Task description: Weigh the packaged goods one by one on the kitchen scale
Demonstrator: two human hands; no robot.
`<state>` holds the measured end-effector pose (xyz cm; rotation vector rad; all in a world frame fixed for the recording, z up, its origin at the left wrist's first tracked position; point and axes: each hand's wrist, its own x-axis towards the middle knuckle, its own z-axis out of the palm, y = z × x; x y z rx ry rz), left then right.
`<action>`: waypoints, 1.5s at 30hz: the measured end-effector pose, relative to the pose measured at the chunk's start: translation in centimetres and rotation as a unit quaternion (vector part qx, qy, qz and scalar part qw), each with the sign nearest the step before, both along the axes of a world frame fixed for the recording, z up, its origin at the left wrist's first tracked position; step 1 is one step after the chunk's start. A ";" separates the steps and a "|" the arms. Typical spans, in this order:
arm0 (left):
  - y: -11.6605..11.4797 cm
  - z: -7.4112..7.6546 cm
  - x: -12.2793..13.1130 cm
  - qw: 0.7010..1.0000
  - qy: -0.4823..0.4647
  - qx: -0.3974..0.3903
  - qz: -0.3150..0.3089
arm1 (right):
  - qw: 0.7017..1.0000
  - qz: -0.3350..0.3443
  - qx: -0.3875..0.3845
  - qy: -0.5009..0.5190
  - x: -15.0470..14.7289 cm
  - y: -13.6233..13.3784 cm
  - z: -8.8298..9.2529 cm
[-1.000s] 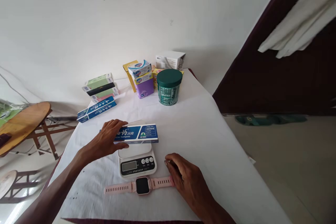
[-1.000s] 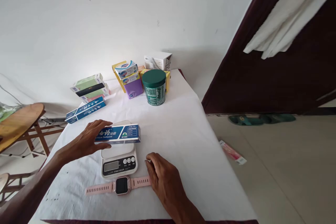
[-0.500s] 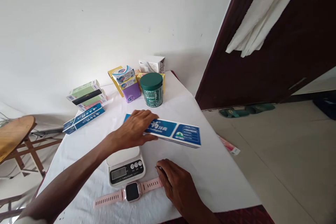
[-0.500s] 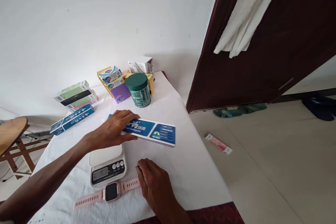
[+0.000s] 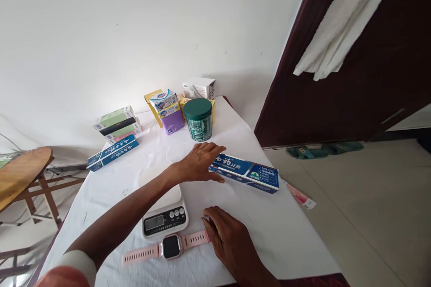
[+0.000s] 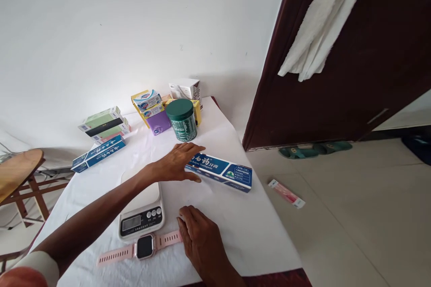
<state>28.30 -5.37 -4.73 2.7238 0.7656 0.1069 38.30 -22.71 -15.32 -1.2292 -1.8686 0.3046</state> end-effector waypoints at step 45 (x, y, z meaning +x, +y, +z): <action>-4.5 2.9 -24.2 0.955 0.018 0.010 0.296 | 0.997 0.043 -0.053 0.035 -1.5 6.6 0.5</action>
